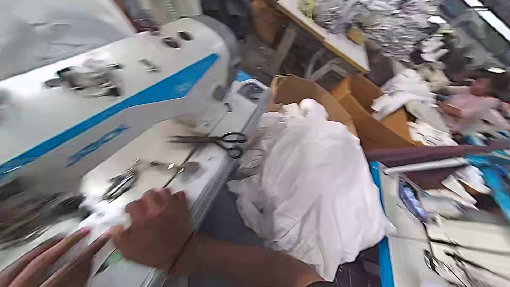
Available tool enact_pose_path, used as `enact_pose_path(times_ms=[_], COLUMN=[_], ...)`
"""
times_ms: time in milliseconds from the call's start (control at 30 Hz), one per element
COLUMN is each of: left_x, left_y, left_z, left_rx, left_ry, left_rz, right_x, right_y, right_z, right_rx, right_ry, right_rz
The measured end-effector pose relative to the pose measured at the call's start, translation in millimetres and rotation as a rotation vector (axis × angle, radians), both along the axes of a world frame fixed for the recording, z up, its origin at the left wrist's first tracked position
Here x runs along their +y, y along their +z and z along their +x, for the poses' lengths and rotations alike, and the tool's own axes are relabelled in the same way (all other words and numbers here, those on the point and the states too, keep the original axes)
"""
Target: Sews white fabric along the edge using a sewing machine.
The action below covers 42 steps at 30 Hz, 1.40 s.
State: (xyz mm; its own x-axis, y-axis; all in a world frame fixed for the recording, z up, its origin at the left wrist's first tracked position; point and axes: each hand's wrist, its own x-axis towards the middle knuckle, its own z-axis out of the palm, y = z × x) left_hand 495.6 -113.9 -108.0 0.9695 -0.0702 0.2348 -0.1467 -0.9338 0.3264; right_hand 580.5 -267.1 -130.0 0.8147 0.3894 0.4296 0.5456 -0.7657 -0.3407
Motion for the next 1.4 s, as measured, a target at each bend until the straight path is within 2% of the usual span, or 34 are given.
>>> enact_pose_path(times_ms=[33, 100, 267, 367, 567, 700, 867, 1067, 1167, 1400], left_x=[19.3, 29.9, 19.7, 17.4, 26.3, 30.0, 30.7, 23.9, 25.4, 26.6], left_y=[-13.8, -10.8, 6.4, 5.6, -4.5, -6.5, -10.1, -7.5, -12.1, -16.2], left_z=[-16.9, -28.4, 5.6, 15.6, 11.4, 3.6, -10.4, -15.0, -16.3, -17.0], left_rx=[-0.035, -0.067, -0.156, -0.191, -0.239, -0.184, -0.093, -0.107, -0.131, -0.142], left_ry=[-0.031, -0.022, 0.002, -0.032, -0.080, -0.118, -0.081, -0.011, 0.010, 0.020], left_rz=[-0.012, 0.060, 0.155, 0.196, 0.182, 0.175, 0.197, 0.209, 0.190, 0.212], right_x=[-1.2, 2.5, 2.5, -1.3, -10.2, -16.2, -17.2, -1.2, 2.9, 0.4], right_y=[4.0, 4.8, -2.4, -3.7, -7.6, -10.5, -3.8, 11.0, 9.7, -4.9], right_z=[-2.9, -5.7, 1.4, 2.1, -2.1, -9.4, -1.9, 1.3, -0.6, -14.3], right_rx=[0.047, 0.112, 0.154, 0.160, 0.134, 0.078, 0.229, 0.407, 0.378, 0.030], right_ry=[0.017, 0.071, 0.137, 0.142, 0.234, 0.297, 0.222, 0.126, 0.117, 0.266], right_rz=[-0.010, -0.009, 0.007, 0.036, 0.093, 0.079, 0.209, 0.060, 0.032, -0.003])
